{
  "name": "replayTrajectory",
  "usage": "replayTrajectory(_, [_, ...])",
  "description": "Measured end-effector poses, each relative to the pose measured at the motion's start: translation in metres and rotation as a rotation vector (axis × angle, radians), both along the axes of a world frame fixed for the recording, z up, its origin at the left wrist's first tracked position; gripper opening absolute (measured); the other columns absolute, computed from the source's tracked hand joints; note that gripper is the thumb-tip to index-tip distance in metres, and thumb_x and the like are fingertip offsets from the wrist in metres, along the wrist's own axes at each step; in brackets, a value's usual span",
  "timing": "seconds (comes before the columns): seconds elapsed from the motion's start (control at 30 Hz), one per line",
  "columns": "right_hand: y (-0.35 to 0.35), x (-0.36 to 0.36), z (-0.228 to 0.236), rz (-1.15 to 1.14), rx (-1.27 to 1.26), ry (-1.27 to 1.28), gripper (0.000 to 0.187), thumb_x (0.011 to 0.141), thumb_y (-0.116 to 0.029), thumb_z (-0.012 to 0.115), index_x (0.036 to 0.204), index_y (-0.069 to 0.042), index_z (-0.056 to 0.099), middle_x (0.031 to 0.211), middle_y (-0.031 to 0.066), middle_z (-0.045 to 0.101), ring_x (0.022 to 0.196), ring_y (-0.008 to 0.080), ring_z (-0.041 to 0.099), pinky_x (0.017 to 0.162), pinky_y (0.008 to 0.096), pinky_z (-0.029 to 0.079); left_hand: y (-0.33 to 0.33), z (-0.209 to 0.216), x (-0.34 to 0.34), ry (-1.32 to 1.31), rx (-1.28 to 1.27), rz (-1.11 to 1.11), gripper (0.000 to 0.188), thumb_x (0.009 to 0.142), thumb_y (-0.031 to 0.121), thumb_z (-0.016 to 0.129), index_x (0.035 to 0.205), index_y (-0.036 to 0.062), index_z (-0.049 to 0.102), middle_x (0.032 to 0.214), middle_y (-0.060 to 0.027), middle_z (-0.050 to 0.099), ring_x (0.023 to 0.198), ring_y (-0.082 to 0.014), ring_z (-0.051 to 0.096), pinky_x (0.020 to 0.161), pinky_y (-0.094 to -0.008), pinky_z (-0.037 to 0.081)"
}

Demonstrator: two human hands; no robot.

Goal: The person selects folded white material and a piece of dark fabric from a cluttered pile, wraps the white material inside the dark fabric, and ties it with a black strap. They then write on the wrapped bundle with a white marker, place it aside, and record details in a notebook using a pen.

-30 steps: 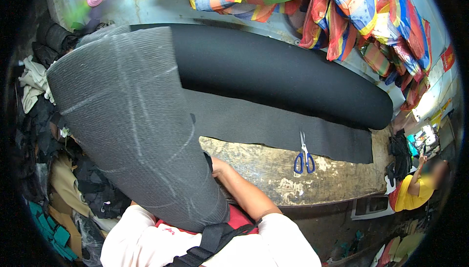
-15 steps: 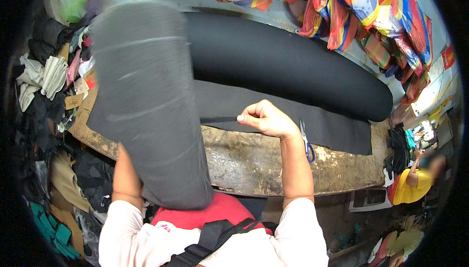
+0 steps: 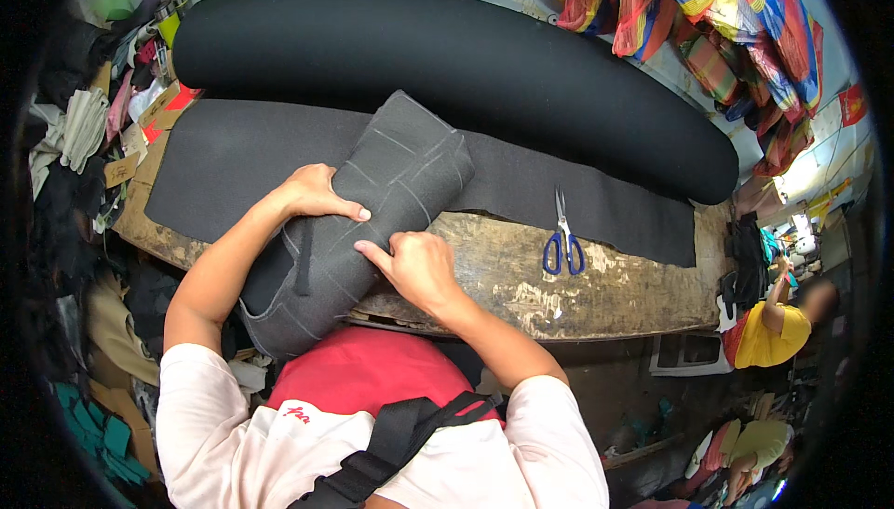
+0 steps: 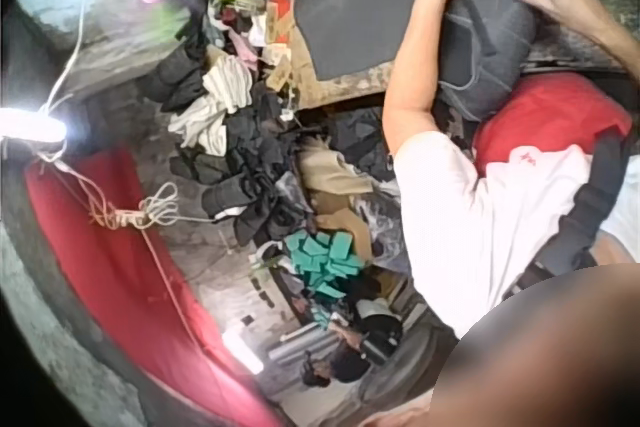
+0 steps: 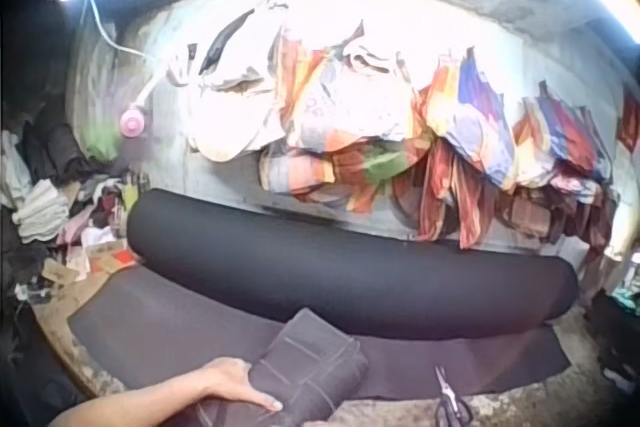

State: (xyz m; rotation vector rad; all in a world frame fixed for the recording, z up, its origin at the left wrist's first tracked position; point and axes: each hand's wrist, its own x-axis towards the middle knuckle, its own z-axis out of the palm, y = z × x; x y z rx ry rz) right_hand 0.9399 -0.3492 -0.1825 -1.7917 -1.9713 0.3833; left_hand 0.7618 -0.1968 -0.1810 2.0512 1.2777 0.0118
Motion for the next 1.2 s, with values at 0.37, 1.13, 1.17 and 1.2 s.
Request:
replayTrajectory(0.37, [0.06,0.01,0.042,0.44,-0.373,-0.239,0.089,0.073,-0.046,0.072,0.143,-0.009,0.03,0.096,0.023,0.065,0.095,0.0385,0.061,0.083,0.0453,0.049,0.009,-0.004,0.002,0.042,0.005,-0.115,0.112,0.05,0.074,0.071,0.11,-0.0195,0.054,0.106,-0.0338,0.059,0.099,-0.0373,0.061,0.084,-0.0389,0.049])
replayTrajectory(1.13, [0.1,-0.021,0.062,0.497,-0.585,-0.451,0.088,0.071,-0.05,0.073,0.138,-0.004,0.039,0.121,0.0172,0.059,0.112,0.0323,0.056,0.092,0.042,0.047,0.049,-0.049,-0.149,0.335,-0.085,0.186,0.05,0.095,0.035,0.049,0.075,-0.0088,0.062,0.064,-0.0184,0.064,0.052,-0.0248,0.062,0.051,-0.0393,0.052])
replayTrajectory(1.17, [0.102,-0.022,0.062,0.505,-0.586,-0.455,0.087,0.071,-0.05,0.073,0.137,-0.004,0.04,0.121,0.0175,0.059,0.112,0.0323,0.056,0.092,0.0422,0.047,0.06,-0.046,-0.151,0.451,-0.118,0.285,0.06,0.097,0.041,0.042,0.073,-0.0101,0.061,0.063,-0.0192,0.063,0.051,-0.0267,0.062,0.049,-0.0402,0.053])
replayTrajectory(1.2, [0.103,-0.023,0.061,0.512,-0.586,-0.46,0.087,0.071,-0.05,0.073,0.137,-0.004,0.041,0.121,0.0177,0.058,0.112,0.0322,0.056,0.092,0.0423,0.047,0.07,-0.043,-0.155,0.511,-0.205,0.339,0.066,0.098,0.046,0.034,0.071,-0.009,0.06,0.062,-0.0203,0.062,0.051,-0.0279,0.062,0.049,-0.0409,0.053])
